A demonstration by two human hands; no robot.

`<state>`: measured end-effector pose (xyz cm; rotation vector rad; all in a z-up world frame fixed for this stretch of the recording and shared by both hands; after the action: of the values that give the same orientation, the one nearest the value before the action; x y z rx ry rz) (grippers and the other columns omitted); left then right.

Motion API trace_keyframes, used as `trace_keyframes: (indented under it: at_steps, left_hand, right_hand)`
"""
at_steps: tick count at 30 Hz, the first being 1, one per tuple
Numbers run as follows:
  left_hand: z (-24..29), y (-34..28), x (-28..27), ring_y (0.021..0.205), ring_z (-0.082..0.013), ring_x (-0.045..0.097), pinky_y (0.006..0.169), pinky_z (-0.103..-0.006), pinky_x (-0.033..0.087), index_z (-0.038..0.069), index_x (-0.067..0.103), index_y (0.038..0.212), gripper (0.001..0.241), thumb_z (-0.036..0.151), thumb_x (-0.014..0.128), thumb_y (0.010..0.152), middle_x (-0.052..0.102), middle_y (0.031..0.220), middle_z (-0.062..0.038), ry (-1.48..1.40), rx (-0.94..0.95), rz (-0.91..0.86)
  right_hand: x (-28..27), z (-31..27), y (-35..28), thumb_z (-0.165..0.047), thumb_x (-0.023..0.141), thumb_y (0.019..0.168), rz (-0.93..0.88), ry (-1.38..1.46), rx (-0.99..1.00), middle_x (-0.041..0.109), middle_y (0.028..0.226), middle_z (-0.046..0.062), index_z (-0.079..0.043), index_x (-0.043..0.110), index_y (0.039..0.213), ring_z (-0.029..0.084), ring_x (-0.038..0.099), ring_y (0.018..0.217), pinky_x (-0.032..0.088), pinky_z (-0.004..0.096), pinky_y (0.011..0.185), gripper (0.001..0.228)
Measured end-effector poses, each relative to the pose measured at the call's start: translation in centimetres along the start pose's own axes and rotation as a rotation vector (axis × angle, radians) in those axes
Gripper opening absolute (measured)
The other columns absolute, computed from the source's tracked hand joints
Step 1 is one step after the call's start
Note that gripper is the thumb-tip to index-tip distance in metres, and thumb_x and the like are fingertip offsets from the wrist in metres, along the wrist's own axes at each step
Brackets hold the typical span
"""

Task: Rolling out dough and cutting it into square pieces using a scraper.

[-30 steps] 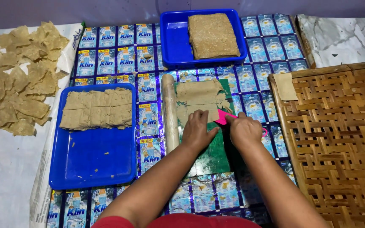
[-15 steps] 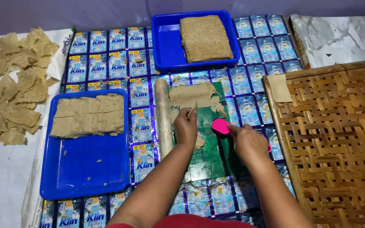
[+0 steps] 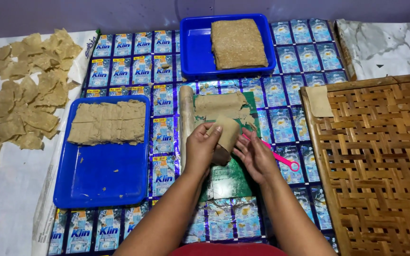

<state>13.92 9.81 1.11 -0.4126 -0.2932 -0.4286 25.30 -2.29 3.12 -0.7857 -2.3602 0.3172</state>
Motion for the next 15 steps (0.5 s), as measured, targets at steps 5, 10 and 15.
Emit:
trace_keyframes:
  at_steps: [5,10,15]
  left_hand:
    - [-5.4,-1.3,1.3,0.077,-0.0202,0.077,0.061,-0.0258,0.064,0.000,0.063,0.121,0.030,0.013,0.071,0.095,0.077,0.099,-0.019,-0.186,-0.224,-0.034]
    - [-9.2,-5.1,4.7,0.096,-0.0183,0.076,0.084,-0.0312,0.064,0.003,0.062,0.132,0.040,0.022,0.071,0.098,0.077,0.113,-0.012,-0.152,-0.361,-0.177]
    - [-4.6,-10.3,6.8,0.118,-0.0297,0.068,0.094,-0.0401,0.053,0.009,0.057,0.138,0.053,0.037,0.065,0.093,0.068,0.133,-0.012,0.853,0.317,-0.390]
  right_hand:
    - [-7.2,1.6,0.7,-0.027,0.055,0.102,-0.011,0.172,-0.006,0.070,0.127,0.016,-0.007,0.056,0.141,0.027,0.071,0.110,0.059,0.043,0.091,0.043]
    - [-14.8,-0.4,-2.3,-0.004,0.058,0.098,0.174,0.026,-0.004,0.071,0.121,0.017,-0.002,0.059,0.135,0.028,0.073,0.101,0.063,0.041,0.083,0.037]
    - [-21.0,-7.8,-5.6,0.003,0.052,0.097,0.422,-0.084,-0.046,0.065,0.116,0.026,0.009,0.058,0.135,0.025,0.069,0.086,0.062,0.025,0.073,0.038]
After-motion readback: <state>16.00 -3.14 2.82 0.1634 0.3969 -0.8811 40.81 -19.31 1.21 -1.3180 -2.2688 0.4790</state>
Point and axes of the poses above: each hand's wrist, its own y-axis towards the middle knuckle, its own x-axis out of the palm, z = x × y, the point moved 8 cm from there along y, towards the middle knuckle
